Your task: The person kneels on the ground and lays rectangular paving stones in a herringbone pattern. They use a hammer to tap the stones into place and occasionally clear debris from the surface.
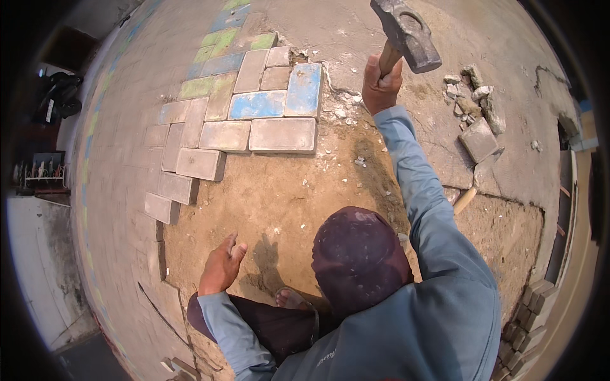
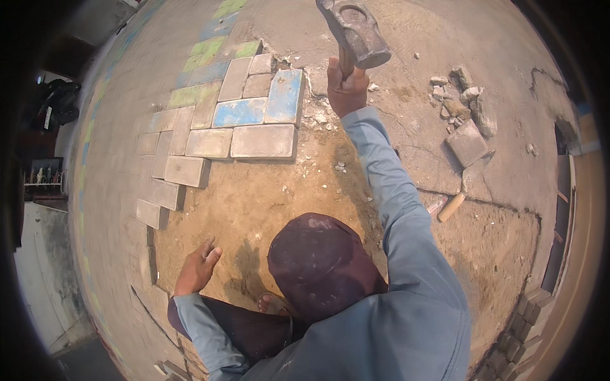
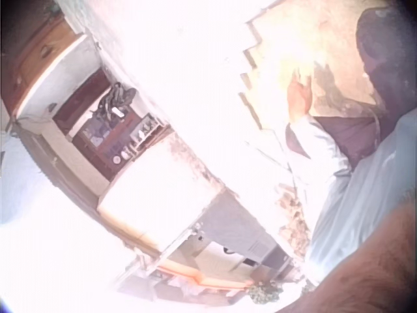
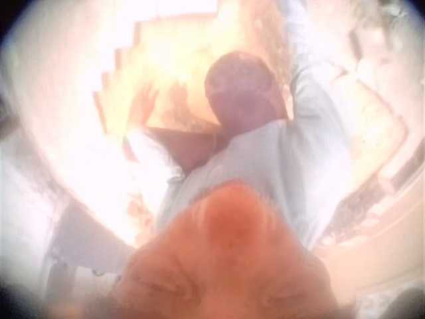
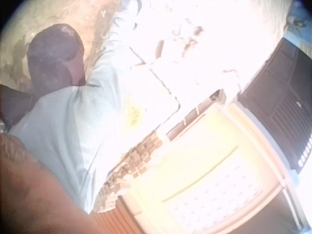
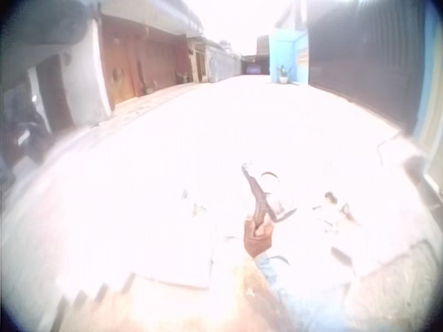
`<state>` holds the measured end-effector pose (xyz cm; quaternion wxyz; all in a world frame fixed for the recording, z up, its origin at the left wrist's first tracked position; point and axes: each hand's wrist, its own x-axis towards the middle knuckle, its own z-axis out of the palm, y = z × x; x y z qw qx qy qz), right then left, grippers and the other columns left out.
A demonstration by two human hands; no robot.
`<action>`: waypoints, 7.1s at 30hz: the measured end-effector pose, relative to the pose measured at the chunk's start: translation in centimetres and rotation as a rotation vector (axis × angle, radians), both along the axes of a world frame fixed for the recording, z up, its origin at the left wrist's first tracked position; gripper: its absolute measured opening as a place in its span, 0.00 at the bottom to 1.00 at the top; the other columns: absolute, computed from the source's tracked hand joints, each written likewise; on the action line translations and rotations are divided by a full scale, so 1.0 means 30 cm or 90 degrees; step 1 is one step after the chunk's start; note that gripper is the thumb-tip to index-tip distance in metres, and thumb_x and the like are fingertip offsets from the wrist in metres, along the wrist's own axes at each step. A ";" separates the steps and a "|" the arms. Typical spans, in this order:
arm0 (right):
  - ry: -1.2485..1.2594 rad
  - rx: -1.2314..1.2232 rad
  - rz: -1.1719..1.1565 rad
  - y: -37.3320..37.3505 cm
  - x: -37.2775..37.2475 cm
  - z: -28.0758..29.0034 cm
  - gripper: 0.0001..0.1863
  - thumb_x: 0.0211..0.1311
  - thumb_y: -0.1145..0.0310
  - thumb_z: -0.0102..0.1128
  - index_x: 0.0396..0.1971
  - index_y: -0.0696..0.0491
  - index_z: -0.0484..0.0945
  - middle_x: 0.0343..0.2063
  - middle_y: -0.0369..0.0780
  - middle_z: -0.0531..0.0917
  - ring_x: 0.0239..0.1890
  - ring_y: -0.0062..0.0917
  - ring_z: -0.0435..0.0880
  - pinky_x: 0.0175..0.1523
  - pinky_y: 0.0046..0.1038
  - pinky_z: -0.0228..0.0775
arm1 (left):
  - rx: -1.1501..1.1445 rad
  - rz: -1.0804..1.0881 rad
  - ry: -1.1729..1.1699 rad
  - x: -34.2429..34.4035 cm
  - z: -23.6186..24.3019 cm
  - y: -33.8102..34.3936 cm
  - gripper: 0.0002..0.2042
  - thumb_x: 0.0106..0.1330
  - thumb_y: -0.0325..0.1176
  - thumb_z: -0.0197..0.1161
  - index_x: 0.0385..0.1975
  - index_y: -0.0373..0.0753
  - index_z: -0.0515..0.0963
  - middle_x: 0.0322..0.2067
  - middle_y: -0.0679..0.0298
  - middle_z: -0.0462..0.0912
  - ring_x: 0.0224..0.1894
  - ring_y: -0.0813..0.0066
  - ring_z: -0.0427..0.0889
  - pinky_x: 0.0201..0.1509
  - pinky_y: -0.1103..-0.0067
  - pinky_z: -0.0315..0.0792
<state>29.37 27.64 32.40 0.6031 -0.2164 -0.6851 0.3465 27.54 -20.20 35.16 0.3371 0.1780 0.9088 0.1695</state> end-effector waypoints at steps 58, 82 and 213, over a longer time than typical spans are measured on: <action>-0.016 0.121 0.086 0.054 0.005 0.197 0.19 0.74 0.53 0.62 0.43 0.55 0.70 0.18 0.42 0.80 0.19 0.30 0.82 0.27 0.32 0.72 | 0.005 0.011 0.032 0.035 0.050 -0.030 0.30 0.75 0.52 0.58 0.67 0.33 0.71 0.57 0.37 0.80 0.62 0.42 0.79 0.64 0.63 0.73; -0.182 0.022 0.079 0.015 0.014 -0.209 0.19 0.72 0.56 0.64 0.47 0.54 0.70 0.25 0.51 0.84 0.29 0.49 0.88 0.32 0.42 0.76 | -0.002 0.014 0.023 0.032 0.059 -0.007 0.30 0.75 0.50 0.59 0.67 0.32 0.70 0.59 0.37 0.78 0.63 0.44 0.78 0.65 0.65 0.73; -0.669 0.279 0.137 -0.254 0.143 -0.739 0.21 0.63 0.52 0.66 0.49 0.51 0.79 0.51 0.46 0.75 0.58 0.41 0.71 0.63 0.51 0.60 | -0.031 0.010 -0.001 0.059 0.077 0.005 0.30 0.77 0.49 0.58 0.68 0.31 0.69 0.62 0.41 0.77 0.65 0.45 0.77 0.65 0.66 0.73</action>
